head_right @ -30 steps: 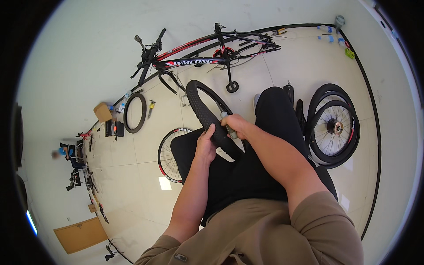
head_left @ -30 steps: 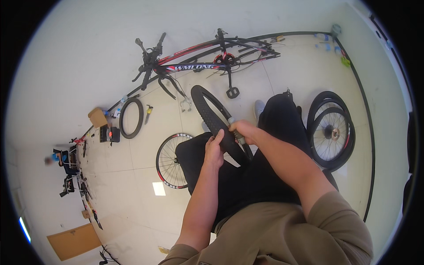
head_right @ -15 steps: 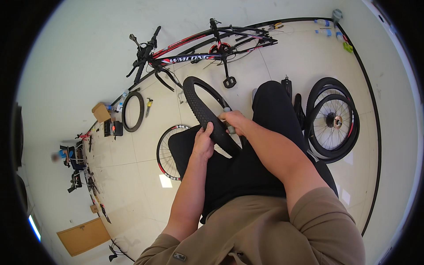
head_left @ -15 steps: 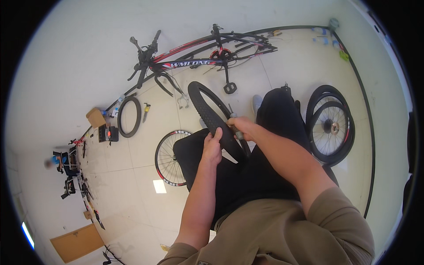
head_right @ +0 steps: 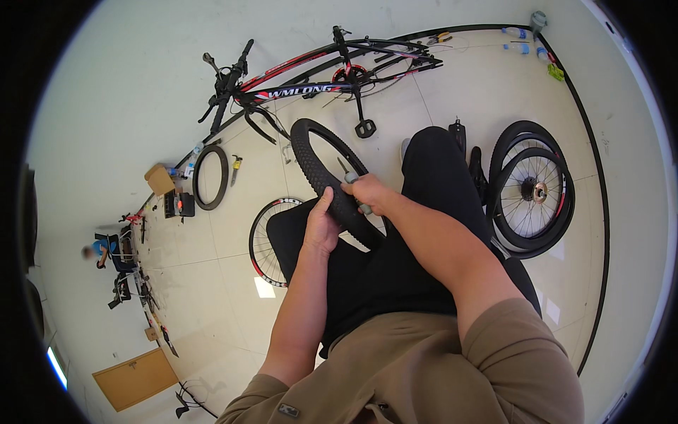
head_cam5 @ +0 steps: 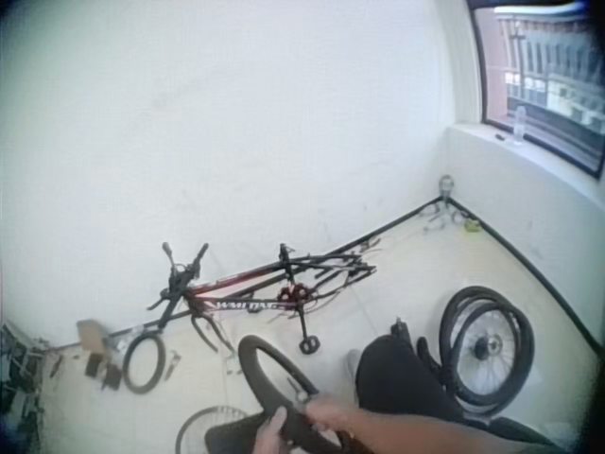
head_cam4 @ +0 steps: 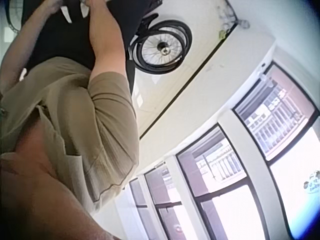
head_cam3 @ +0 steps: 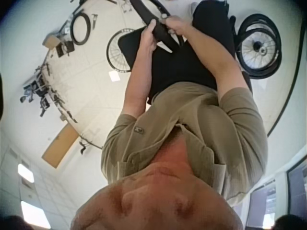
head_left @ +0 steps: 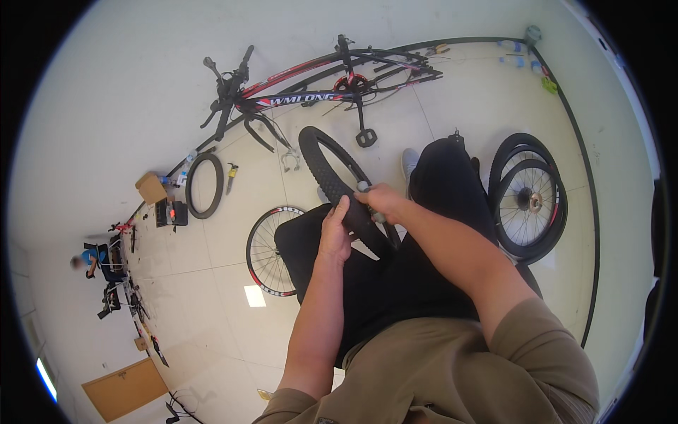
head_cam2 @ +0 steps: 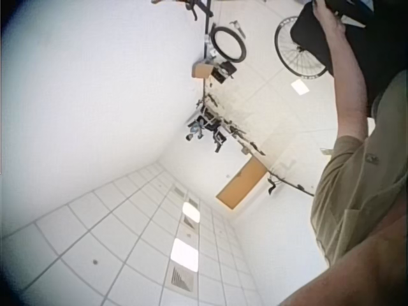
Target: The person removes a bicycle tire from the rim, inspects the inner tube, and then reassembles the tire onto the rim. They use a tire lever to pry the tire off and on.
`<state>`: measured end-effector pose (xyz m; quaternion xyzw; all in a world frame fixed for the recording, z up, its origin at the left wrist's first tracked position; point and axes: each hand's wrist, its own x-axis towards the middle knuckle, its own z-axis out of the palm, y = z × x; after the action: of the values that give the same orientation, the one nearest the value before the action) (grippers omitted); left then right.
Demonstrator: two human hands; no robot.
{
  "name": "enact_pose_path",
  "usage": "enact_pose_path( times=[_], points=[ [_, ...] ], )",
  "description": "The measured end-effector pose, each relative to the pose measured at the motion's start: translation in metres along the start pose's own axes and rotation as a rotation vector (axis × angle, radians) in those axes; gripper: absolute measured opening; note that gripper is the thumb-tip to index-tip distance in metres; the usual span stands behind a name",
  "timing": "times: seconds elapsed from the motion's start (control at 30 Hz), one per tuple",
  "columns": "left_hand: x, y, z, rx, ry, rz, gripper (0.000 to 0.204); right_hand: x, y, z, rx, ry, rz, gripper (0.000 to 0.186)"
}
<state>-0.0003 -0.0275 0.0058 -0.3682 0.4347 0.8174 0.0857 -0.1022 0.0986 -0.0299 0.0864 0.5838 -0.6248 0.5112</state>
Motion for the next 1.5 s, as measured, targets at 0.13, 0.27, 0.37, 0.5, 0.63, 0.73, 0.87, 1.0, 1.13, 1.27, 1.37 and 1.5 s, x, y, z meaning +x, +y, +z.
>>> enact_pose_path(
  times=[0.13, 0.27, 0.37, 0.5, 0.63, 0.73, 0.87, 1.0, 1.13, 1.27, 1.37, 1.5],
  points=[
    [-0.004, 0.004, 0.013, 0.170, 0.179, 0.029, 0.048, 0.000, 0.000, 0.001, 0.000, 0.034, -0.024, 0.029],
    [-0.001, 0.001, 0.014, 0.202, 0.195, 0.060, 0.046, 0.007, 0.006, 0.001, 0.006, 0.103, 0.005, 0.029],
    [-0.002, -0.002, 0.016, 0.204, 0.156, 0.097, 0.042, 0.011, 0.008, 0.003, 0.027, 0.176, 0.028, 0.029],
    [0.003, -0.006, 0.010, 0.191, 0.194, 0.172, 0.041, 0.001, 0.000, 0.011, 0.020, 0.240, 0.030, 0.029],
    [0.008, -0.004, 0.007, 0.247, 0.277, 0.261, 0.063, 0.004, 0.004, 0.013, -0.057, 0.206, 0.015, 0.034],
    [0.008, 0.010, 0.011, 0.299, 0.365, 0.253, 0.084, 0.014, 0.013, 0.013, -0.226, 0.203, -0.073, 0.036],
    [0.015, 0.036, 0.016, 0.417, 0.400, 0.226, 0.095, 0.019, 0.019, 0.013, -0.252, 0.152, -0.091, 0.039],
    [0.030, 0.047, 0.011, 0.566, 0.396, 0.264, 0.062, 0.010, 0.010, 0.017, -0.246, 0.142, -0.076, 0.048],
    [0.024, 0.040, 0.026, 0.603, 0.498, 0.469, 0.031, -0.008, -0.005, 0.018, -0.291, 0.156, -0.043, 0.050],
    [0.033, 0.023, 0.008, 0.584, 0.509, 0.695, 0.029, -0.002, 0.008, 0.023, -0.389, 0.247, -0.244, 0.037],
    [0.023, 0.019, 0.008, 0.670, 0.499, 0.815, 0.029, -0.007, 0.003, 0.022, -0.504, 0.235, -0.250, 0.044],
    [0.015, 0.014, 0.008, 0.427, 0.403, 0.644, 0.033, -0.010, 0.002, 0.023, -0.549, 0.245, -0.245, 0.036]
  ],
)
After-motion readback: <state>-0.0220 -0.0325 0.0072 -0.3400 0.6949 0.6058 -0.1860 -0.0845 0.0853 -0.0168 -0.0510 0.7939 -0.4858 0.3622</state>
